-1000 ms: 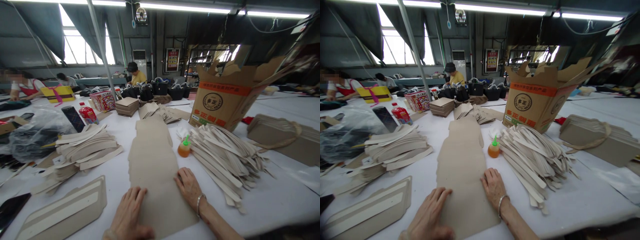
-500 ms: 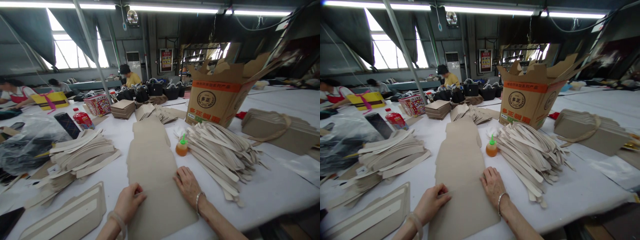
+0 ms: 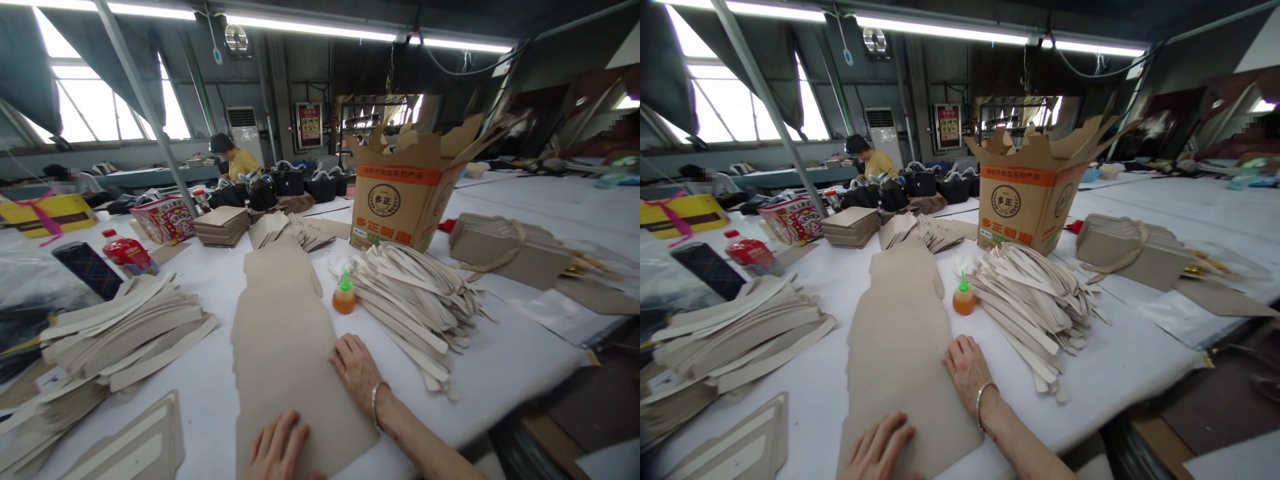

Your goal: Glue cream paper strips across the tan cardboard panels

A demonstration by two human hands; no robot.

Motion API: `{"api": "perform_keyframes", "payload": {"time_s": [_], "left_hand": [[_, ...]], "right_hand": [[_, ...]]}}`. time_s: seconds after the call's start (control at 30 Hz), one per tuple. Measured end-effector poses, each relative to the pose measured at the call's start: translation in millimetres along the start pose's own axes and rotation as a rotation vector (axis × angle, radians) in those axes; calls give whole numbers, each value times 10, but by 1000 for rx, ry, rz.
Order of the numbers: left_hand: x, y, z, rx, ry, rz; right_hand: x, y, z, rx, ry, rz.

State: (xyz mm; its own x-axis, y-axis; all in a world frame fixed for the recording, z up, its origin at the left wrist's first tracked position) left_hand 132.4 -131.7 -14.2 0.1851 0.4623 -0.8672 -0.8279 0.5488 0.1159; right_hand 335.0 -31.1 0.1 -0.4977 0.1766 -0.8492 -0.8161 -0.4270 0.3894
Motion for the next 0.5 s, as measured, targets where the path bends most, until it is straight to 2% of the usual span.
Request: {"api": "perform_keyframes", "payload": {"time_s": [0.1, 0.27, 0.37, 0.5], "left_hand": [[79, -36, -53, -49, -13, 52], [100, -45, -80, -153, 54, -9], [101, -68, -100, -186, 59, -35], [60, -92, -85, -196, 34, -35]], "right_hand": [[-107, -2, -20, -5, 18, 43], [-268, 23, -73, 41, 85, 106], [-268, 63, -53, 101, 102, 91], [-194, 91, 31, 105, 128, 137]]}}
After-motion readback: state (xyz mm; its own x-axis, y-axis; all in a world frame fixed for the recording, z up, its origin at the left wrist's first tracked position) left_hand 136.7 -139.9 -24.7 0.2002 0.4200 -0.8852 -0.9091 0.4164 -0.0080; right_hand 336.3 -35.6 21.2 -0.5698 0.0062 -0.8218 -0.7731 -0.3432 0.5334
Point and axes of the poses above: each hand's wrist, its own z-axis towards the middle knuckle, its own x-axis out of the palm, y = z × x, the point moved 3 cm from there along z, towards the middle knuckle, and after that the axes turned 4 degrees about -x, right-handed, at the moved point
